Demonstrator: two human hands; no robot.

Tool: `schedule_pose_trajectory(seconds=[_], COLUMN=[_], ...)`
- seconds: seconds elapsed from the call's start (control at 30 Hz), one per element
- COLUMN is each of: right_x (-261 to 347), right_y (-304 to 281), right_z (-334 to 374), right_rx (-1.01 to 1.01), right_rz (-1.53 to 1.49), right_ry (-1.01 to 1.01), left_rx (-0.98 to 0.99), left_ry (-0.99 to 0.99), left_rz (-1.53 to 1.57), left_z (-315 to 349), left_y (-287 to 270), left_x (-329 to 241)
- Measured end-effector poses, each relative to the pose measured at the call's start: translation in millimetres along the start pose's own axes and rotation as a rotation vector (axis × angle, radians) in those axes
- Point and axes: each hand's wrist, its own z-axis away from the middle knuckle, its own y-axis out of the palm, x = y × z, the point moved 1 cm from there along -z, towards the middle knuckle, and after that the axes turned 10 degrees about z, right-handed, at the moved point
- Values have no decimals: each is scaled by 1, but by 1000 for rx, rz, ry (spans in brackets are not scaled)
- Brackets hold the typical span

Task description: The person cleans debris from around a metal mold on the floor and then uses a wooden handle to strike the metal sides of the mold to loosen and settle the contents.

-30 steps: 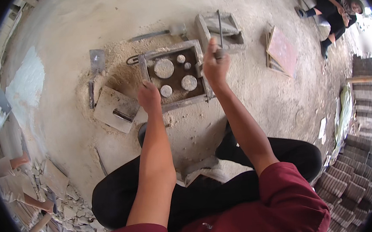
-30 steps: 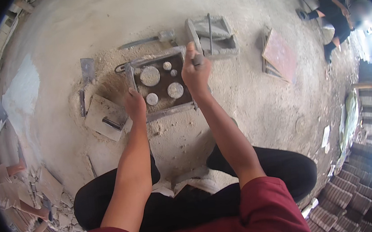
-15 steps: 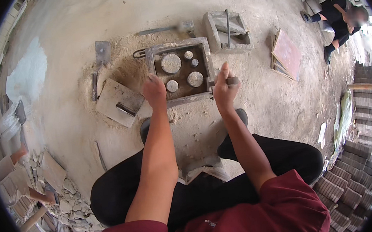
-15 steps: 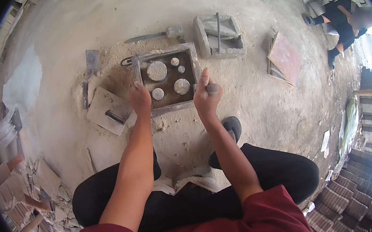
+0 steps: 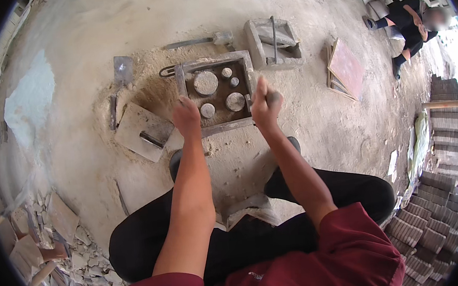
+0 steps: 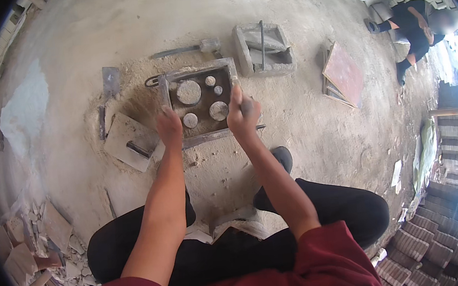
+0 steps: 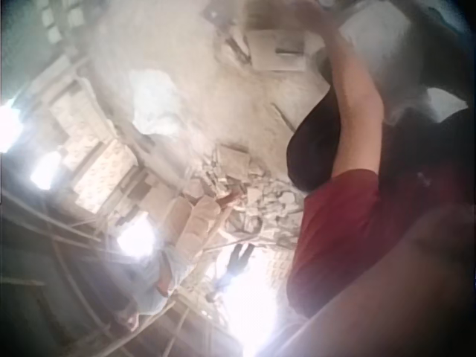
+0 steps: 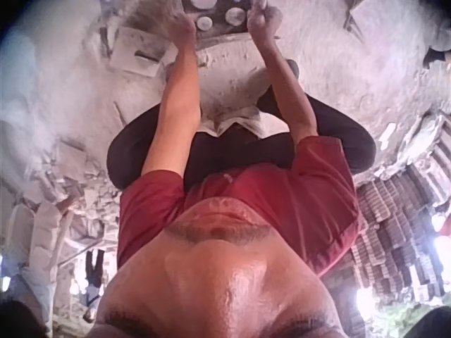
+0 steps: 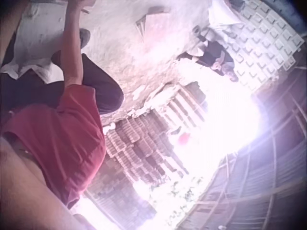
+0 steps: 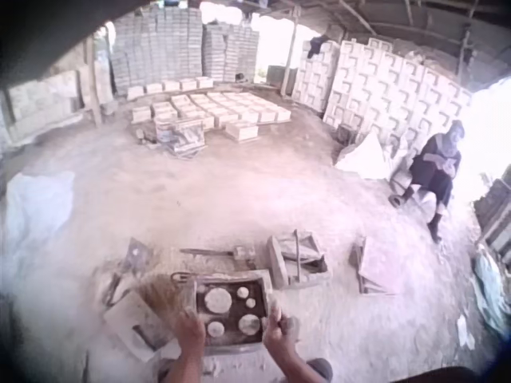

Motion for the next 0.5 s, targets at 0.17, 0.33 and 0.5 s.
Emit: schedule_pose_trajectory(seconds=[0.17,0.33,0.5], right_x=[8,34,3], right_y=[-16,-11,-20], right_z=[-12,-5,-6], right_rx=[-29,128,75], right_rz=[-271,-181,-101], right_ry=[163,210,325], left_rx=[-31,-92,-39], left_ry=[-40,150,41], left_rz=[30,-59,-17], left_z=[2,-16,0], left_y=[-4,-7,2], left_x=[-12,34,0])
